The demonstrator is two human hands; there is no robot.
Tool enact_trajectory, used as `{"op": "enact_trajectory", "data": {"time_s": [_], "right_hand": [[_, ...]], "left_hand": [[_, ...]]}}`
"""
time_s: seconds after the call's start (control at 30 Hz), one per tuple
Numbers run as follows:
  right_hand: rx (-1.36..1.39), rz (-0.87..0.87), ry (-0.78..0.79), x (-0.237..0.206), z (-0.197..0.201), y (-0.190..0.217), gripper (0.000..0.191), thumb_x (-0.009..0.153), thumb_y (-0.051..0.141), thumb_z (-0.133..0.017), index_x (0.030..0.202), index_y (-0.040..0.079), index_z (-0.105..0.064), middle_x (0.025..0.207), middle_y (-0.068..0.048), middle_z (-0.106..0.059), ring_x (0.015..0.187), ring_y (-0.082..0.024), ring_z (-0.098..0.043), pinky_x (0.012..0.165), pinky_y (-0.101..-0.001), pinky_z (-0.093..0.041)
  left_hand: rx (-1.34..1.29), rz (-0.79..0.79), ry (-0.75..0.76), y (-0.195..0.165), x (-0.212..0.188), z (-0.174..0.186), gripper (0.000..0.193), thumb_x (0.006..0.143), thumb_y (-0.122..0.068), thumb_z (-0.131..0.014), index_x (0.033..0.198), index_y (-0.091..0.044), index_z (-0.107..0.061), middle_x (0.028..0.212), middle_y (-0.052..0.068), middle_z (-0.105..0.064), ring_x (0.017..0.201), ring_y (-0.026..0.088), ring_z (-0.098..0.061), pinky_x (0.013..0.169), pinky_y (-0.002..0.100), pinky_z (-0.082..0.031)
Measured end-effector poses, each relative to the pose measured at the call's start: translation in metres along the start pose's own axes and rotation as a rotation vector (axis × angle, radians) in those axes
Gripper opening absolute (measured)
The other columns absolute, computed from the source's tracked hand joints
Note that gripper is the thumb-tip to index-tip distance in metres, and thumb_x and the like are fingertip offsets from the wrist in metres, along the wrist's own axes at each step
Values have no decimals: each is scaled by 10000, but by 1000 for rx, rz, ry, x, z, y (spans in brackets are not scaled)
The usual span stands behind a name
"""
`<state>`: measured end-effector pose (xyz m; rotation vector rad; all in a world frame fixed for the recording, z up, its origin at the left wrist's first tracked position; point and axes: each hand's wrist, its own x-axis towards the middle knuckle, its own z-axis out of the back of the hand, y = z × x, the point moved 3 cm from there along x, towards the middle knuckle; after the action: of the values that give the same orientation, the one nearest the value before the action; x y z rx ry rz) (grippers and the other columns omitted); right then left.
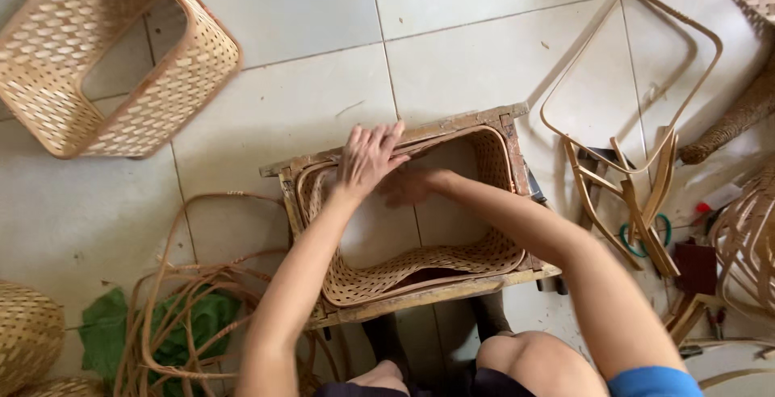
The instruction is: The person weaves a rectangular basket by inserting and securing woven strips into a wooden mold. They use a hammer to tap the strips into place and add curved bamboo supports inside the basket.
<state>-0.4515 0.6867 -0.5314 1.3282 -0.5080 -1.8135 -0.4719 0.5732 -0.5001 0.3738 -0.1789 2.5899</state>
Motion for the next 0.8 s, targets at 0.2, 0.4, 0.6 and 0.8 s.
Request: {"op": "enact_trajectory", "data": {"time_s": [0.2,0.4,0.6,0.8], "right_hand": [[269,-29,142,-52,-106,-7,591,1053,508,-325,1562,208,-355,1621,-112,-363,1501,-322,-317,1240,-513,-217],[218,47,156,-42,-146,-36,607,1047,515,-254,1564,217,-366,1617,-122,-384,1487,-332,-340,1234,-477,-232],[124,7,155,-51,-138,-14,599,1049,503,-284,1574,217,-324,1601,-136,-350,1455,-345,-319,1182,-497,-233],[382,116,-216,-118,-105,14,446,997,421,-555,1285,93,-649,1214,-154,-723,1106,-313,-715,966,-427,-559]], "left_hand": [[-713,173,721,-117,-129,58,825,838,-623,-758,1401,-113,-434,1399,143,-443,1267,359,-476,1051,599,-403],[-585,138,449,-155,-171,52,772,648,-286,-923,1313,-92,-582,1211,81,-618,1027,264,-640,864,395,-581],[-618,101,386,-157,-178,50,624,663,-282,-918,1194,-77,-664,1019,83,-701,873,248,-701,765,373,-601],[-883,362,525,-141,-180,40,445,883,-415,-788,1155,-85,-667,1016,95,-740,827,265,-743,712,360,-607]]}}
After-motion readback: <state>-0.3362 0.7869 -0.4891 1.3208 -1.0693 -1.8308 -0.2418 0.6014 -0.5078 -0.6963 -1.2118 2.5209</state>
